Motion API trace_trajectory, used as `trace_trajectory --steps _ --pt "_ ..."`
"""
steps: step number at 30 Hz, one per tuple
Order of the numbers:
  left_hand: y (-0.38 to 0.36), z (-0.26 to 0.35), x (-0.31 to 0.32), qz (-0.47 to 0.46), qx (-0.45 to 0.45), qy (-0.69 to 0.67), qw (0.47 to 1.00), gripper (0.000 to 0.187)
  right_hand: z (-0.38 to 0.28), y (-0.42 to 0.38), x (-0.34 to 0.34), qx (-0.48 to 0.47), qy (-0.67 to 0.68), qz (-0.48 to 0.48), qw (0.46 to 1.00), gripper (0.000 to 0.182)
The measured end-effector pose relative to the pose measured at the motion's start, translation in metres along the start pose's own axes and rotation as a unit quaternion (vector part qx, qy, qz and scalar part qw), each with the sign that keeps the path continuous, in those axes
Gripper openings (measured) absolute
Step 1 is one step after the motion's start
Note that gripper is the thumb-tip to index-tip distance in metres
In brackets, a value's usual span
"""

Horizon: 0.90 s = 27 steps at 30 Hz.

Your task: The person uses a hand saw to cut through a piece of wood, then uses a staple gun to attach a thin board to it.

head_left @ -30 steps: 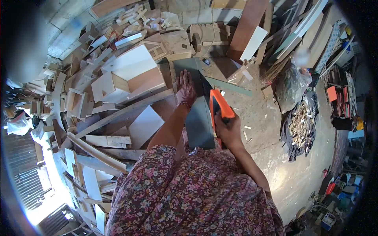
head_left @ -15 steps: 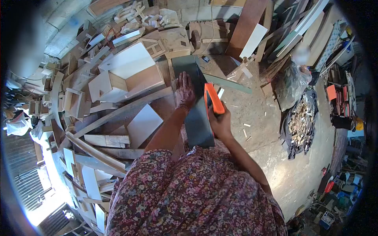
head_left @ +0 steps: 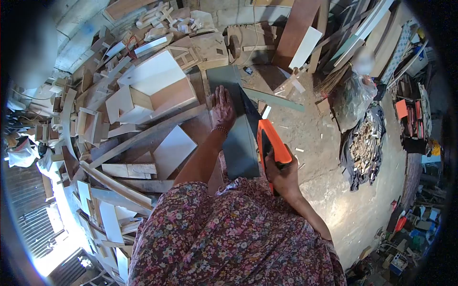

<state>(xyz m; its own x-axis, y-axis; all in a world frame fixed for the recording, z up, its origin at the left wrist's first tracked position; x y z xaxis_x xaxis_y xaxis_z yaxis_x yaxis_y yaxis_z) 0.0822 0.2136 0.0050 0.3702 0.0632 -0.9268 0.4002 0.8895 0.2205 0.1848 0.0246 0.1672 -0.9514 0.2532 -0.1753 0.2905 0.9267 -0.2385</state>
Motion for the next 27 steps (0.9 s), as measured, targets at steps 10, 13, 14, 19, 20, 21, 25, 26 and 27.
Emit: trace_trajectory --steps 10,13,14,19,20,21,25,26,27 --pt "-0.004 0.005 -0.011 -0.061 -0.030 -0.025 0.997 0.058 0.047 0.071 0.029 -0.035 0.007 0.005 0.999 0.018" --pt "-0.002 0.005 -0.013 -0.081 -0.035 -0.018 0.996 0.057 0.029 0.089 0.035 -0.144 -0.119 0.042 0.981 0.020" --pt "-0.002 0.009 -0.015 -0.078 -0.029 -0.018 0.996 0.057 0.035 0.088 0.032 -0.101 -0.087 0.034 0.990 0.022" --pt "-0.001 0.017 -0.010 -0.048 -0.010 -0.033 0.998 0.055 0.027 0.071 0.022 -0.108 -0.086 0.074 0.988 0.021" --pt "-0.005 0.015 -0.002 -0.052 -0.013 -0.032 0.998 0.055 0.031 0.070 0.022 -0.104 -0.085 0.071 0.988 0.021" --pt "-0.003 0.018 -0.001 -0.053 -0.010 -0.023 0.998 0.055 0.038 0.072 0.020 -0.086 -0.056 0.055 0.993 0.021" --pt "0.004 0.021 -0.003 -0.060 -0.020 0.007 0.998 0.055 0.058 0.086 0.015 -0.061 -0.007 0.026 0.998 0.022" --pt "0.003 0.018 -0.002 -0.064 -0.038 0.012 0.997 0.055 0.064 0.086 0.016 -0.047 0.011 0.012 0.999 0.023" --pt "0.002 0.019 -0.003 -0.065 -0.036 0.012 0.997 0.055 0.062 0.086 0.016 -0.047 0.012 0.014 0.999 0.023"
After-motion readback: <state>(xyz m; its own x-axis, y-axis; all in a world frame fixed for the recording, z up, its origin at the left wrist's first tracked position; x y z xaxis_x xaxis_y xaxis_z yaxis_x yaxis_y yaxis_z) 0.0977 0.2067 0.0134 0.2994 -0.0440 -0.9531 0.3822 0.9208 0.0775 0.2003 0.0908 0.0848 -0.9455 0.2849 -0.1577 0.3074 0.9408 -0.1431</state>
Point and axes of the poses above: each hand's wrist, its own y-axis towards the middle knuckle, its own x-axis out of the palm, z = x × y, the point moved 9 cm from there along y, towards the middle knuckle, and after that the axes turned 3 degrees about -z, right-handed, at the moved point
